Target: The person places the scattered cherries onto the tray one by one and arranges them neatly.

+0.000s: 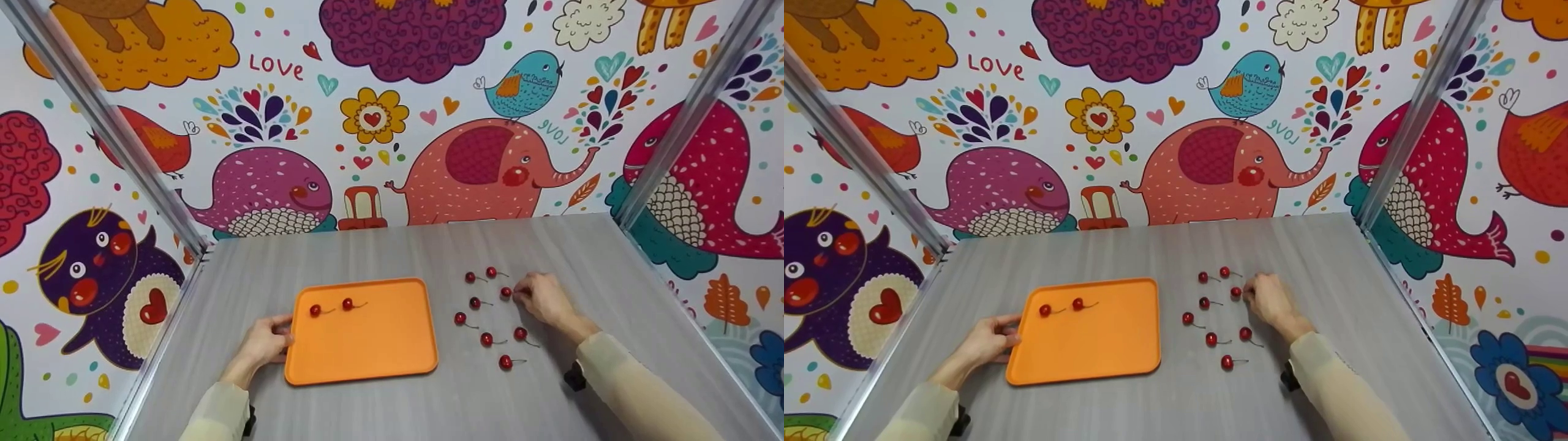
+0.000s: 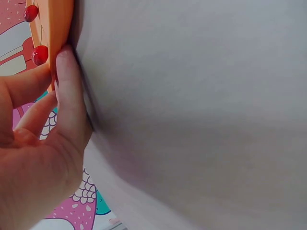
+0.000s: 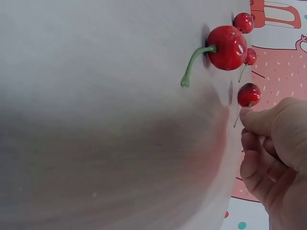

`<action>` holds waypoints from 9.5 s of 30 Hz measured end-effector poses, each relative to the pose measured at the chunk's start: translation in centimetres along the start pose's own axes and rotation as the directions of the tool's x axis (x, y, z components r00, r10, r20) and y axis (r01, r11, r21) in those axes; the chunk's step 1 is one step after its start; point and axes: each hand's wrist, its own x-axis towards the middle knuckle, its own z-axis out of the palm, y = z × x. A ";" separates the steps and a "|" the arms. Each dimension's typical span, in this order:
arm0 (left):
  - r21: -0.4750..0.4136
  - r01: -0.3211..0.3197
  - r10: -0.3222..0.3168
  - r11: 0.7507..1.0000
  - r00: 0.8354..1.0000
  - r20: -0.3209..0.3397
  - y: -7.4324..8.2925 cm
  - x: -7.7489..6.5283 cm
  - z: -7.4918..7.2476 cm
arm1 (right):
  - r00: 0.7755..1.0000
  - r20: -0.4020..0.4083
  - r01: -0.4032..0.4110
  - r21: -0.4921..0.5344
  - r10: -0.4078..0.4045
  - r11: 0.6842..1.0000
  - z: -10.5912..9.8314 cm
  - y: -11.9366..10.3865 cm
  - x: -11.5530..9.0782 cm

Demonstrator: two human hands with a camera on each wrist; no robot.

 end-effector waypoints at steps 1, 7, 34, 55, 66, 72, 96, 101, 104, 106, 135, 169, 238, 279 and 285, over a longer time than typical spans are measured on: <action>0.001 0.001 -0.001 1.000 1.000 0.000 0.0 0.0 0.0 | 1.000 0.001 -0.013 0.007 0.013 1.000 0.0 -0.1 0.0; -0.007 -0.006 0.006 1.000 1.000 -0.001 0.1 0.0 0.0 | 0.999 -0.042 -0.014 0.012 0.014 1.000 0.0 -1.1 0.4; -0.004 0.003 -0.003 1.000 1.000 0.000 0.2 0.0 -0.1 | 0.999 -0.034 0.031 0.173 -0.026 0.984 2.1 -8.8 4.1; 0.003 0.007 -0.007 1.000 1.000 0.003 0.1 0.1 -0.1 | 0.977 -0.016 0.213 0.129 -0.213 0.968 6.4 -14.6 6.8; -0.014 -0.001 0.001 1.000 1.000 0.003 0.1 0.0 -0.2 | 0.970 0.039 0.234 0.111 -0.240 0.966 8.4 -16.8 7.7; -0.012 0.000 0.000 1.000 1.000 -0.003 0.1 0.0 -0.1 | 0.976 0.088 0.194 0.086 -0.201 0.977 9.3 -18.0 8.1; -0.028 -0.002 0.002 1.000 1.000 0.007 0.3 0.1 0.0 | 0.979 0.174 0.104 0.039 -0.109 0.994 12.0 -21.1 9.5; -0.016 -0.001 0.001 1.000 1.000 0.003 0.2 0.1 0.0 | 0.979 0.187 0.065 0.076 -0.079 0.995 12.2 -21.0 9.5; -0.015 0.001 -0.001 1.000 1.000 0.002 0.2 0.1 0.0 | 0.979 0.192 0.047 0.098 -0.066 0.994 12.3 -20.9 9.6; -0.017 0.003 -0.003 1.000 1.000 0.000 0.2 0.1 0.0 | 0.980 0.191 0.043 0.109 -0.063 0.993 12.3 -20.8 9.6; -0.027 0.011 -0.011 1.000 1.000 -0.002 0.2 0.0 -0.1 | 0.982 0.177 0.043 0.167 -0.073 0.985 12.5 -20.3 9.6; -0.025 0.008 -0.008 1.000 1.000 0.008 -0.1 0.1 -0.2 | 0.979 0.173 0.044 0.326 -0.106 0.944 6.9 -16.6 6.1; -0.005 0.001 -0.001 1.000 1.000 0.015 0.2 0.2 -0.2 | 0.983 0.082 0.160 0.074 -0.166 0.984 3.4 -2.8 1.7; -0.030 0.002 -0.002 1.000 1.000 0.010 0.2 0.1 -0.2 | 0.970 0.133 0.176 0.202 -0.206 0.963 3.7 -9.6 4.9; -0.026 0.001 -0.001 1.000 1.000 0.008 0.2 0.0 -0.2 | 0.958 0.161 0.199 0.220 -0.237 0.955 4.7 -11.1 5.6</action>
